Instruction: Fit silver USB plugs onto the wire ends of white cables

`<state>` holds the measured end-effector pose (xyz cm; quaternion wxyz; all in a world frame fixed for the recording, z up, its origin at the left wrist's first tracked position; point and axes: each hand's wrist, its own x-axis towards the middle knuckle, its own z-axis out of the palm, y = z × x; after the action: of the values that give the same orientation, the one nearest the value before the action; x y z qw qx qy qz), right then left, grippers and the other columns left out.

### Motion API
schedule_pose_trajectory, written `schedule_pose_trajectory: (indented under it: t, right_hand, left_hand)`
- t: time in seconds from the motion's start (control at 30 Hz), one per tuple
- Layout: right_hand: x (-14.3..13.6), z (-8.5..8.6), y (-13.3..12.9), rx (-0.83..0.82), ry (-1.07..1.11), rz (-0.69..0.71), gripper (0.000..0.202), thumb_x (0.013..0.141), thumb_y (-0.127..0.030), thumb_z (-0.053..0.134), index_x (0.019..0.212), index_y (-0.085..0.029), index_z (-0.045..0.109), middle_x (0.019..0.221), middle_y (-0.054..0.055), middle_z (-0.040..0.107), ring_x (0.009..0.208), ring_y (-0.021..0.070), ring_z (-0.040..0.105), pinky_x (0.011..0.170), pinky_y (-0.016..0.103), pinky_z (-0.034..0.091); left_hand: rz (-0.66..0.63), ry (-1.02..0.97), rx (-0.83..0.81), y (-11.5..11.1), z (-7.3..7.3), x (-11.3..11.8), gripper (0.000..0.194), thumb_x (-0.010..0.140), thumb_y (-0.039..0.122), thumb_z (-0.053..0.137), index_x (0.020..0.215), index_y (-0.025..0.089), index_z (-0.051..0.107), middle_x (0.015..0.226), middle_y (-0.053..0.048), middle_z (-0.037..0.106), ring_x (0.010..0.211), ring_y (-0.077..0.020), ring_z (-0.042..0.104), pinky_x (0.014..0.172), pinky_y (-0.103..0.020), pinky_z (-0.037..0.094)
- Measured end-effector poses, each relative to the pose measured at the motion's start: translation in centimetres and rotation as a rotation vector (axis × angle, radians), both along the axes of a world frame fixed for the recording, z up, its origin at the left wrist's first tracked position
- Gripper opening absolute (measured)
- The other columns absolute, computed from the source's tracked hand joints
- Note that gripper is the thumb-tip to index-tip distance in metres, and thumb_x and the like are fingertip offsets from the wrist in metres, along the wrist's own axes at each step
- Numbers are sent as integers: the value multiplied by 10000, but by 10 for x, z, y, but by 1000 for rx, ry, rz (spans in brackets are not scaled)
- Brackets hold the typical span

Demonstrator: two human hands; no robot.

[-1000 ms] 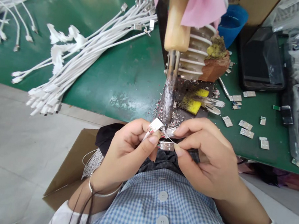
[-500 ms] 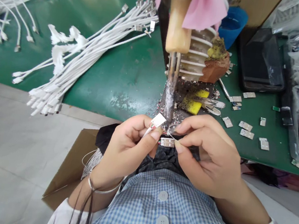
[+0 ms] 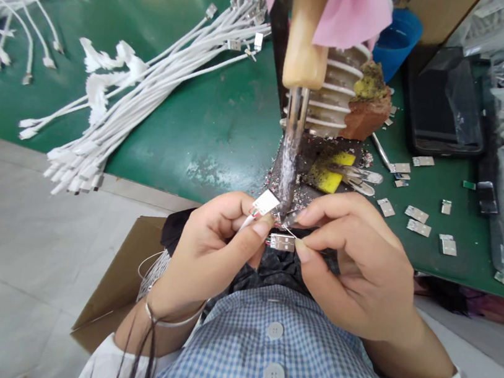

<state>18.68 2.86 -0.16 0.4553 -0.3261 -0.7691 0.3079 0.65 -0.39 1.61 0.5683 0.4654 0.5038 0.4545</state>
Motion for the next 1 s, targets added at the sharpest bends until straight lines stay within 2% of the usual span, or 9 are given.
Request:
schedule_pose_trajectory:
  t: [0.27, 0.5, 0.77, 0.9, 1.0]
  right_hand:
    - [1, -2, -1, 30, -53, 12, 183, 794, -39, 636, 849, -211, 605, 989, -1, 632, 896, 121, 614, 747, 287, 545]
    - [2, -5, -6, 56, -107, 4, 161, 798, -63, 630, 835, -217, 599, 985, -14, 640, 855, 110, 625, 708, 273, 567]
    - [6, -5, -6, 22, -68, 60, 182, 772, -74, 642, 846, -238, 613, 983, -2, 660, 800, 157, 638, 645, 329, 580]
    - [3, 0, -14, -78, -36, -45, 196, 774, -36, 627, 810, -227, 602, 982, -14, 652, 823, 137, 630, 722, 315, 590]
    - [0, 0, -17, -99, -45, -51, 190, 789, -37, 621, 809, -224, 596, 972, -16, 651, 816, 127, 633, 735, 308, 586]
  left_hand:
    - [14, 84, 4, -2, 1, -3, 160, 920, 209, 537, 762, 197, 513, 525, 60, 498, 437, -69, 407, 415, -212, 291]
    - [-22, 157, 6, -7, -6, -6, 144, 927, 231, 536, 788, 199, 516, 519, 56, 502, 427, -74, 414, 407, -208, 292]
    - [-48, 179, 48, -13, -7, -8, 137, 949, 240, 538, 822, 191, 545, 549, 55, 526, 446, -65, 431, 432, -195, 328]
    - [-62, 199, 41, -16, -6, -7, 172, 953, 282, 543, 807, 190, 546, 547, 44, 532, 455, -75, 439, 434, -205, 327]
    - [-44, 170, 31, -16, -7, -5, 177, 958, 296, 536, 815, 191, 544, 546, 46, 537, 448, -73, 433, 432, -203, 323]
